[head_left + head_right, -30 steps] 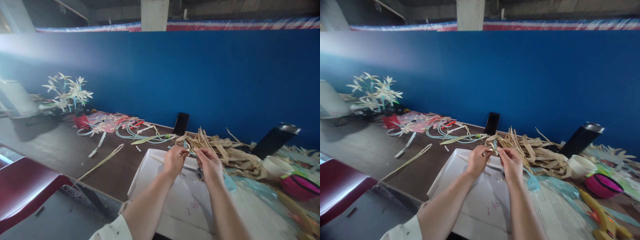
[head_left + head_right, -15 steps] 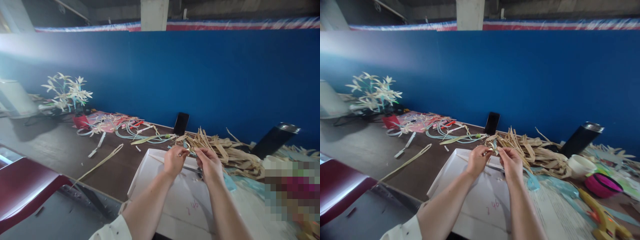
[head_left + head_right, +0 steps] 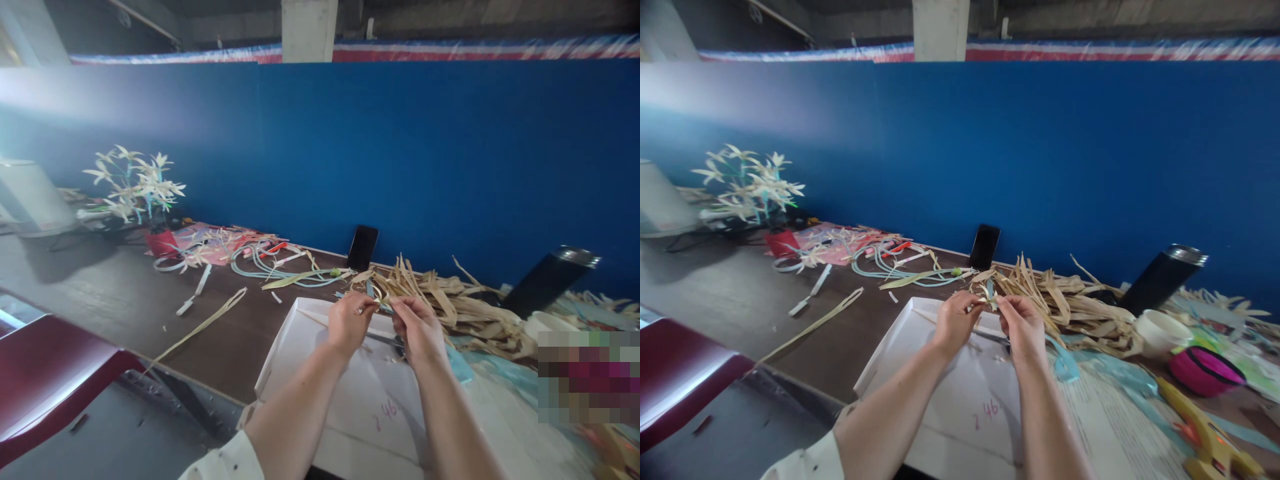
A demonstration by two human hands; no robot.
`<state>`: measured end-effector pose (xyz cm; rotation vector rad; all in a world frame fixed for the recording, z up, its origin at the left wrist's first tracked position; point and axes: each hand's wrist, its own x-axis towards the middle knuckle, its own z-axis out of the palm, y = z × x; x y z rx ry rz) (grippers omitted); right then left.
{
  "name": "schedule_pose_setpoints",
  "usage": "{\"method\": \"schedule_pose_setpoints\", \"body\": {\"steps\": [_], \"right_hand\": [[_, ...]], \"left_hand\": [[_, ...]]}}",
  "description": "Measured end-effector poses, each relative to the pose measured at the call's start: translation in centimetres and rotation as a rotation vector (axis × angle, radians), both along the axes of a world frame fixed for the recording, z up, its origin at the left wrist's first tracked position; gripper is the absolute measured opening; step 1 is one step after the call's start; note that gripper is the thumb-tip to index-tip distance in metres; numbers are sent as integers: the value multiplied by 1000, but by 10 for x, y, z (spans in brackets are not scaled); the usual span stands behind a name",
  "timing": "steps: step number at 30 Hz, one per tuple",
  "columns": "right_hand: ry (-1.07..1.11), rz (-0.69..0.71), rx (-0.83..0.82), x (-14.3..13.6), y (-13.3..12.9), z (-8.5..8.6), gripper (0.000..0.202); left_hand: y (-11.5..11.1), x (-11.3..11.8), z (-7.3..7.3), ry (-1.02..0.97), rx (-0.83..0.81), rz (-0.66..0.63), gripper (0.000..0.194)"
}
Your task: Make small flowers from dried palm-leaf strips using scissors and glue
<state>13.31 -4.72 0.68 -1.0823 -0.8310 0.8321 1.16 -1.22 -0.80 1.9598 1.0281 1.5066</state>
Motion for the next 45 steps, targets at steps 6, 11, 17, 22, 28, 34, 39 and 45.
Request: {"method": "schedule_pose_setpoints", "body": {"steps": [6,11,17,22,28,34,39,45], "right_hand": [[108,-13,-23,2,-1,1,30],[197,80,-113,6,0,1,29],[184,146,-118,7,1,0,21],[169,160,-107,8,1,-2,21],[227,213,-144,11,2,-3,17],[342,323,-216,14,2,-1,19],[329,326,-247,16,1,0,25],[337,333,-331,21,-1,2,26]], "left_hand": [[5,4,-5,-115,-135,-39,5],[10,10,-7,-300,-352,-159,11],[9,10,-6,-348,-472,-281,16],[10,10,-9,-329,-446,-318,16],[9,10,-8,-280,-412,-321,15],[7,5,-4,-194,-240,-332,13],[7,-1,-1,-77,-84,-319,10],[6,-5,2,44,-11,-304,10]]}}
